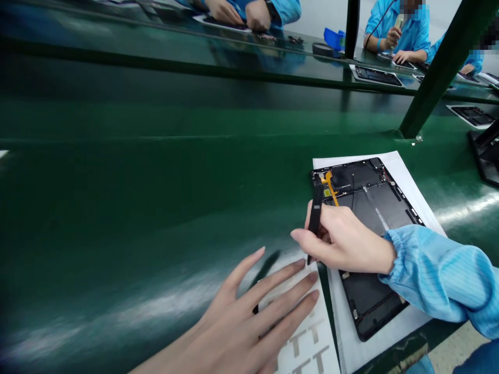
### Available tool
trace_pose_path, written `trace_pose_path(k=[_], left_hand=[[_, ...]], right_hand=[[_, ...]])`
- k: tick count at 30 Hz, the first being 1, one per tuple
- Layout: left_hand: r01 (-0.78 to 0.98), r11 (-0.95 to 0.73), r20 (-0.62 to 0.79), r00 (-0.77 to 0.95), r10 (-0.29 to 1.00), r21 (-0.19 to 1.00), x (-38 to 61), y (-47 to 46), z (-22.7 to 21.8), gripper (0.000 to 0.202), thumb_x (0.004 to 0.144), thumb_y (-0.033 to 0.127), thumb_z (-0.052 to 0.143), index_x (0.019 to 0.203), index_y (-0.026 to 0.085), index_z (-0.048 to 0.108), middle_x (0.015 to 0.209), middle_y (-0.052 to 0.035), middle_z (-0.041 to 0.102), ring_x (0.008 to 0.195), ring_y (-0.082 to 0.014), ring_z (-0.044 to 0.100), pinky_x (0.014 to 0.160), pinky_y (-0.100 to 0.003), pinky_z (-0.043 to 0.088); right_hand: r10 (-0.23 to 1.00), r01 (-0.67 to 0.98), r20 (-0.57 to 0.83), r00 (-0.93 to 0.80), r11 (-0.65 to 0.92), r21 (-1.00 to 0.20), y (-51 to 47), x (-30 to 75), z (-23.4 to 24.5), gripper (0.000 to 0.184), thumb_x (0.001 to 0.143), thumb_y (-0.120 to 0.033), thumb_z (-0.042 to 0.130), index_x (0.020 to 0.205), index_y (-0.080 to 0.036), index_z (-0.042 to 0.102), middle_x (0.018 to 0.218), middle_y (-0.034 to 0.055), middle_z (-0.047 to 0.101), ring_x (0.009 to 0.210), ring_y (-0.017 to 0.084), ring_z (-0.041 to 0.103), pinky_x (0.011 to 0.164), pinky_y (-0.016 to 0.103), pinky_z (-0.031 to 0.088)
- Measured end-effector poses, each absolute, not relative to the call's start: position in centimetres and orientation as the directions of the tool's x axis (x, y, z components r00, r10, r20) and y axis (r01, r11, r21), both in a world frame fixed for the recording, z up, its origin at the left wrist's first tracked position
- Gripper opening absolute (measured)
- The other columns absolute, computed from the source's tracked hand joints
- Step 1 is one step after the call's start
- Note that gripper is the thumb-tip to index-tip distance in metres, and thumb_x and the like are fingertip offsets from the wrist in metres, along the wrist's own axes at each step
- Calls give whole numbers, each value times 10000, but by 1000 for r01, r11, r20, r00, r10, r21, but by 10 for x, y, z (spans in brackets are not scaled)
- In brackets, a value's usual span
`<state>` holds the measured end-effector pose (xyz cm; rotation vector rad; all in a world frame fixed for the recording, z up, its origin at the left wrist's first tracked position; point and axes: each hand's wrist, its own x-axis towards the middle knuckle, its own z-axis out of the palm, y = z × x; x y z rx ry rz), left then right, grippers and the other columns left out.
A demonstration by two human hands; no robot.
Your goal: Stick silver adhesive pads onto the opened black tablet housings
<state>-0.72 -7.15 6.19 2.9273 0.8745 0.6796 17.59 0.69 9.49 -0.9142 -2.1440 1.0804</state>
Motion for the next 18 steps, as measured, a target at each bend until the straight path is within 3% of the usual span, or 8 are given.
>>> trace_pose_path(k=[4,11,15,18], left_hand=[[494,-858,438,746,502,140,-9,-73,62,352,1002,335,352,1132,206,652,1125,14,684,1145,-205,532,1175,-426,-52],[472,-846,458,712,532,248,-7,-65,69,330,985,284,371,1136,179,644,1145,5,676,1144,-225,532,1179,-385,8],[436,-860,480,714,510,266,-4,-60,67,345,980,194,327,1121,167,641,1149,-21,671,1179,-222,515,1173,-400,55],[407,-862,553,662,506,302,3,-62,69,288,957,137,375,1040,163,649,1049,-23,702,1133,-199,551,1161,-409,136]], right_hand=[[769,298,185,-612,441,-847,9,177,90,206,896,-237,493,705,-220,419,581,-35,493,456,117,570,375,189,415],[850,114,121,-514,207,-972,-6,191,113,202,877,-275,558,717,-223,446,588,-48,528,459,129,623,419,211,498],[935,151,146,-322,203,-968,-45,220,127,166,845,-258,664,739,-194,553,700,-12,584,626,144,652,559,246,555],[988,138,135,-73,144,-980,-80,236,115,174,826,-268,715,731,-184,596,692,-6,629,597,126,644,541,219,543]])
